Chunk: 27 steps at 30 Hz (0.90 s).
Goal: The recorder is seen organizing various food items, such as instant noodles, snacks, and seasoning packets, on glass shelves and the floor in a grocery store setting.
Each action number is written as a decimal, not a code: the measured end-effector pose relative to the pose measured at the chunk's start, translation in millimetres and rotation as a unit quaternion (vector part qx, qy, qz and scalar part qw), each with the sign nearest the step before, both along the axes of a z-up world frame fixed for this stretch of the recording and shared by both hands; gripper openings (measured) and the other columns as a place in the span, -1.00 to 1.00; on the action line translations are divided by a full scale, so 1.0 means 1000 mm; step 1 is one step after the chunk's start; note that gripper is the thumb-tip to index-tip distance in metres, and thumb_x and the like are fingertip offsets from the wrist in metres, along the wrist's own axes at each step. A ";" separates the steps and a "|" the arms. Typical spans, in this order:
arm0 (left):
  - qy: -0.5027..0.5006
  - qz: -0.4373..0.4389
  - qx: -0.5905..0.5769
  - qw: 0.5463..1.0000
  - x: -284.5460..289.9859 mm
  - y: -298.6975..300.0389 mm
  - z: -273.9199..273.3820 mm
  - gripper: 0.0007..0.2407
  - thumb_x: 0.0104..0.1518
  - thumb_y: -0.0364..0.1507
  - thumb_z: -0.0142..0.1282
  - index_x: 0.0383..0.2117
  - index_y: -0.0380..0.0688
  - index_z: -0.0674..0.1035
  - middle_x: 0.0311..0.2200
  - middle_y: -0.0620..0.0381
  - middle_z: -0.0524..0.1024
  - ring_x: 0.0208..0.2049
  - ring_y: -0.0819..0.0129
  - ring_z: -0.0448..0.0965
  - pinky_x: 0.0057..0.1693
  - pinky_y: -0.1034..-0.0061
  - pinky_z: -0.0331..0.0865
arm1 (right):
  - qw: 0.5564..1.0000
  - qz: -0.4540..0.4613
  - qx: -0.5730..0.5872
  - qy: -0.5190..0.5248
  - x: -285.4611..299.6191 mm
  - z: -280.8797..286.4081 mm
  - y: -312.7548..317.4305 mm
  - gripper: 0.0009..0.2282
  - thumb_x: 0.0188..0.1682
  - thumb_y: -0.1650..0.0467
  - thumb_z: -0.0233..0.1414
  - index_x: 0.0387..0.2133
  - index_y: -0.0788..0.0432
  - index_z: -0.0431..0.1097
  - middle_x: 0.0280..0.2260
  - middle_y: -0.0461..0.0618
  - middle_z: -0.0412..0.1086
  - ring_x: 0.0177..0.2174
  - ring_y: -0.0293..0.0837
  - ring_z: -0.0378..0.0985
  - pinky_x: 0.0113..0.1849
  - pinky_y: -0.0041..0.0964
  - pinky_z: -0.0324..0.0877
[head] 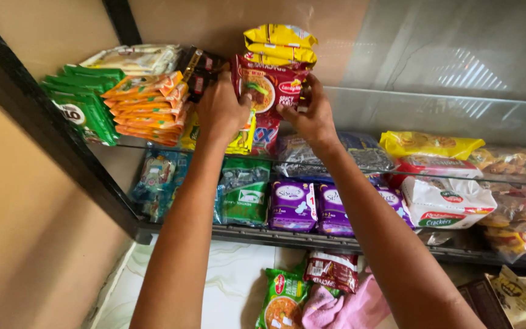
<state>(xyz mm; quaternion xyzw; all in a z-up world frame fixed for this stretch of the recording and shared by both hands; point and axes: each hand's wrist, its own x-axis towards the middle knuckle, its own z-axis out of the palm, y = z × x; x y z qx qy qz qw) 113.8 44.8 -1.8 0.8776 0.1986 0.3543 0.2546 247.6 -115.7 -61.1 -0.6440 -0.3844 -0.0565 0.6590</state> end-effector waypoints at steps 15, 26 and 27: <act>0.094 0.051 0.011 0.994 0.005 -0.025 0.014 -0.05 -0.12 -0.37 0.43 0.38 -0.08 -0.07 -0.05 -0.25 0.53 -0.03 -0.17 0.55 0.04 0.00 0.41 | 0.993 -0.037 -0.037 -0.106 -0.011 0.000 -0.006 -0.16 -0.14 0.61 0.23 0.39 0.21 -0.17 0.11 0.18 0.42 0.01 -0.08 0.56 -0.04 -0.24 0.52; 0.022 0.013 0.198 0.980 0.015 -0.044 -0.013 -0.40 0.17 -0.30 0.17 0.32 -0.24 0.22 0.44 -0.06 -0.05 0.43 -0.13 -0.06 0.35 -0.39 -0.09 | 0.971 -0.154 -0.142 -0.115 0.004 -0.011 0.001 -0.40 0.11 0.29 0.10 0.38 0.18 0.03 0.03 0.24 0.42 -0.15 0.12 0.59 -0.11 -0.05 0.47; 0.074 0.014 0.173 0.982 0.017 -0.047 -0.006 -0.39 0.17 -0.29 0.13 0.33 -0.29 0.21 0.44 0.04 -0.08 0.43 -0.12 -0.13 0.32 -0.46 -0.17 | 0.961 -0.171 -0.161 -0.146 0.012 -0.018 0.003 -0.48 0.18 0.30 0.11 0.37 0.17 0.13 0.02 0.25 0.43 -0.10 0.15 0.57 -0.07 -0.01 0.47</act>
